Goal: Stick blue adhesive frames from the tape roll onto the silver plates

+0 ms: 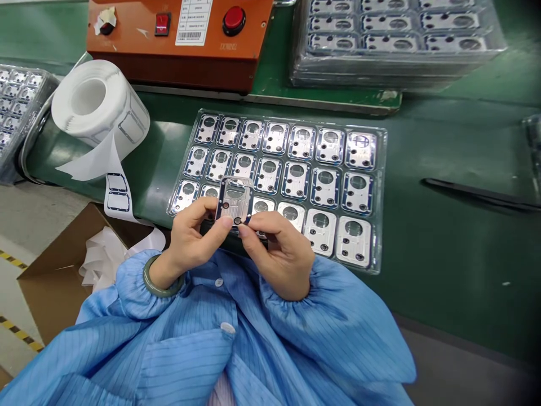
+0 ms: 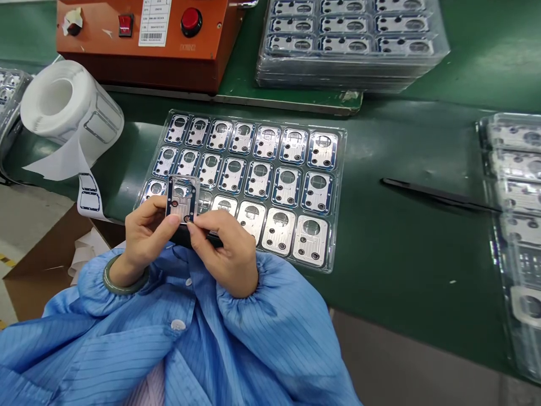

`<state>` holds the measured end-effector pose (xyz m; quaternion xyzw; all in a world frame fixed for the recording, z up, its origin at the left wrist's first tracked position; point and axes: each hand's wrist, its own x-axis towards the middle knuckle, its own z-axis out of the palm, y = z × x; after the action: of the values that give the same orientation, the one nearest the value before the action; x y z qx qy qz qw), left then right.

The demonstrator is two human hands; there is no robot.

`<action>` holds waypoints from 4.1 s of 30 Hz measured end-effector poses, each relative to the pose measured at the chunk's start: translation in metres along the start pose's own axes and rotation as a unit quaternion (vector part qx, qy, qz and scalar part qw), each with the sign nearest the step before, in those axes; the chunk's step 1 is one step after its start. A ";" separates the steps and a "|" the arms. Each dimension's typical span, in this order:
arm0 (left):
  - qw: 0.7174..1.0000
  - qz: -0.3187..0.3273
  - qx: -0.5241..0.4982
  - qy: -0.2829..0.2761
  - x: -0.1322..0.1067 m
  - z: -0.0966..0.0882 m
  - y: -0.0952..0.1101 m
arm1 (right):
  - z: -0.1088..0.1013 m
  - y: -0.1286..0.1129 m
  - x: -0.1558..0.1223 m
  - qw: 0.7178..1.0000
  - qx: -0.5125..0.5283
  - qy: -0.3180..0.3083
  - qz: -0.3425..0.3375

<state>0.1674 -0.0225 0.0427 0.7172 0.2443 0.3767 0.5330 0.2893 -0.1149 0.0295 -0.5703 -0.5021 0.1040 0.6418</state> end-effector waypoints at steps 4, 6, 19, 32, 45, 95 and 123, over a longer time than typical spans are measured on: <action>1.000 -0.023 0.018 -0.006 -0.002 0.001 -0.001 | 0.000 0.000 0.000 1.000 -0.008 0.012 0.011; 0.999 -0.035 0.016 -0.013 -0.001 0.003 0.000 | -0.001 -0.002 0.002 0.999 -0.026 0.019 0.007; 0.999 -0.027 -0.026 0.007 0.001 0.012 0.000 | -0.003 0.003 0.001 0.969 -0.212 0.024 -0.126; 1.000 0.024 -0.004 -0.007 0.001 0.012 0.003 | -0.027 -0.003 0.007 0.905 -0.349 0.061 -0.235; 0.998 0.018 0.027 -0.049 -0.007 0.008 -0.004 | -0.010 -0.005 0.035 0.950 -0.273 -0.013 -0.149; 0.995 0.061 0.063 -0.052 -0.004 0.017 -0.002 | -0.010 0.009 0.012 0.946 -0.263 0.083 -0.170; 0.989 0.104 0.092 -0.052 -0.002 0.019 -0.005 | -0.007 0.008 0.026 0.983 -0.166 0.070 -0.044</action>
<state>0.1811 -0.0334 0.0345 0.8032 0.1736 0.3683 0.4348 0.3107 -0.0983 0.0374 -0.6520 -0.4911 -0.0495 0.5755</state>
